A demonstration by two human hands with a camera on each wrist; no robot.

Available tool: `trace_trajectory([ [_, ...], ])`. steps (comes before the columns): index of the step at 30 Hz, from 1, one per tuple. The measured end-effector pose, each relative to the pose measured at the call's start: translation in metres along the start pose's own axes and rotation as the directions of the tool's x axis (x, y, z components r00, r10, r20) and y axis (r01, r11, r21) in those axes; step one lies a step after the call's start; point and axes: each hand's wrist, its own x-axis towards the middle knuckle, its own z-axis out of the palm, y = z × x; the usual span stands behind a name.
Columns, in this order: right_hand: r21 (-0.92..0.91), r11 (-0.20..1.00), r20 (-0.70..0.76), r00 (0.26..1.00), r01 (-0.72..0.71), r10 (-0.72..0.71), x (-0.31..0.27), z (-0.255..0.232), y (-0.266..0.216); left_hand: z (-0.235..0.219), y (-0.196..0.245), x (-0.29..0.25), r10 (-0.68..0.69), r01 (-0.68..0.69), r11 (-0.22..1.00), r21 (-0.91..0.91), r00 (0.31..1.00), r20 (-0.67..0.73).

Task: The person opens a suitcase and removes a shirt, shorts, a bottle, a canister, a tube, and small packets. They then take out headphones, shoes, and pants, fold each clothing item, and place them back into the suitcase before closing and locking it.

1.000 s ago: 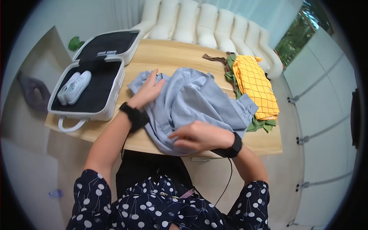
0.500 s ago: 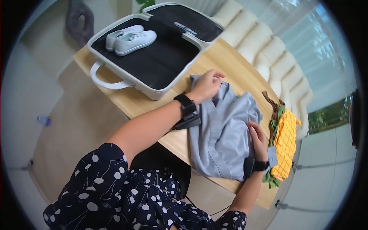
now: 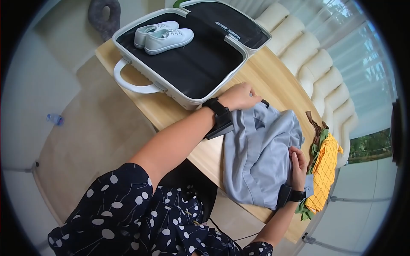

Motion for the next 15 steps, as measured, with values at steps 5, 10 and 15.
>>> trace_trajectory([
  [5, -0.04, 0.999, -0.014, 1.0, 0.003, -0.003, -0.001, 0.002, -0.004, 0.004, 0.007, -0.003, 0.048, -0.021, 0.991, -0.131, 0.976, 0.212],
  [10, -0.041, 0.999, 0.001, 1.0, 0.005, -0.005, -0.001, 0.002, -0.005, -0.003, 0.028, -0.013, 0.045, 0.014, 0.995, -0.102, 0.834, 0.55],
  [15, -0.052, 0.999, 0.013, 1.0, 0.016, -0.015, 0.0, 0.001, -0.003, 0.009, 0.019, -0.017, 0.307, -0.156, 0.943, -0.292, 0.743, 0.594],
])
